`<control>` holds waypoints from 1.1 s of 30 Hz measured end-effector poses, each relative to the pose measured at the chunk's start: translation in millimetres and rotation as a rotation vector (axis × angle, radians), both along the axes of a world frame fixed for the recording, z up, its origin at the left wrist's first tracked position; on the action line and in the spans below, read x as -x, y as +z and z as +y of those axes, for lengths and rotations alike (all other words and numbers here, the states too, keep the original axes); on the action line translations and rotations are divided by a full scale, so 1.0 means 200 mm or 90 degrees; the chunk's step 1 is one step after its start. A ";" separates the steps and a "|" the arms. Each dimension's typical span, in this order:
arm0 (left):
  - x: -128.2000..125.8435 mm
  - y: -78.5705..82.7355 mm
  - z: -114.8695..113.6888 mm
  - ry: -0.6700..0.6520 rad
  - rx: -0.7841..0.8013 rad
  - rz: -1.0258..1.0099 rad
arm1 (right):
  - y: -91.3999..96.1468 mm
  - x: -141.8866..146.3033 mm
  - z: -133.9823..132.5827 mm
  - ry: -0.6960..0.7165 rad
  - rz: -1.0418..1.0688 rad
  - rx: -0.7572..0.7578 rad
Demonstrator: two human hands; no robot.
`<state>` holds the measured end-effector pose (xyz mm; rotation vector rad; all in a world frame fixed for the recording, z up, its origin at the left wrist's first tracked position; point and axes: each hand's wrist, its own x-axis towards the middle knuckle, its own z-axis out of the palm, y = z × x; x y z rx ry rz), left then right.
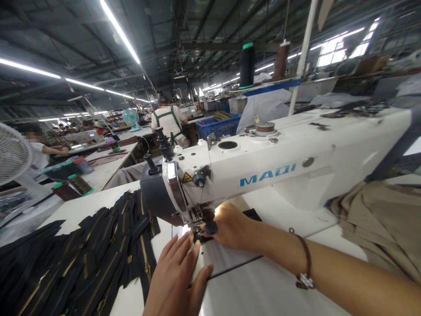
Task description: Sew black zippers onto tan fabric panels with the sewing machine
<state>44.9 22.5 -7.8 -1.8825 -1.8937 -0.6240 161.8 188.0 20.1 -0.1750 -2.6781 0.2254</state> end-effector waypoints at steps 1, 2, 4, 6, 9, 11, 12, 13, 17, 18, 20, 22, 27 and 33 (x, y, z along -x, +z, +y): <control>0.00 0.00 0.00 -0.015 0.010 -0.003 | -0.01 0.00 0.00 0.007 0.004 -0.002; 0.01 0.00 0.00 -0.026 0.019 -0.004 | -0.01 0.01 0.01 0.014 0.008 -0.004; 0.01 0.00 -0.01 -0.031 0.011 -0.002 | -0.03 0.01 0.01 0.028 0.014 -0.007; 0.01 0.00 -0.01 -0.031 -0.002 0.006 | -0.04 0.02 0.02 0.043 0.022 -0.012; 0.01 0.00 0.00 -0.032 -0.017 0.026 | -0.04 0.03 0.03 0.060 0.035 -0.022; 0.01 0.01 0.00 -0.034 -0.025 0.046 | -0.03 0.04 0.04 0.067 0.042 -0.033; 0.01 0.01 0.00 -0.036 -0.029 0.058 | -0.02 0.03 0.04 0.070 0.044 -0.039; 0.01 0.01 0.00 -0.040 -0.032 0.070 | -0.02 0.03 0.04 0.072 0.046 -0.046; 0.04 0.01 0.01 -0.058 -0.041 0.102 | -0.03 0.04 0.05 0.074 0.052 -0.067; 0.04 0.01 0.01 -0.059 -0.041 0.099 | -0.04 0.05 0.05 0.072 0.054 -0.070; 0.04 0.00 0.02 -0.051 -0.047 0.075 | -0.05 0.06 0.06 0.070 0.061 -0.075; 0.04 -0.02 0.02 -0.037 -0.056 0.037 | -0.06 0.06 0.07 0.069 0.069 -0.077; 0.02 -0.08 0.04 -0.015 -0.062 -0.061 | -0.08 0.06 0.09 0.077 0.084 -0.061; 0.03 -0.06 0.04 -0.017 -0.050 -0.077 | -0.09 0.07 0.09 0.068 0.089 -0.032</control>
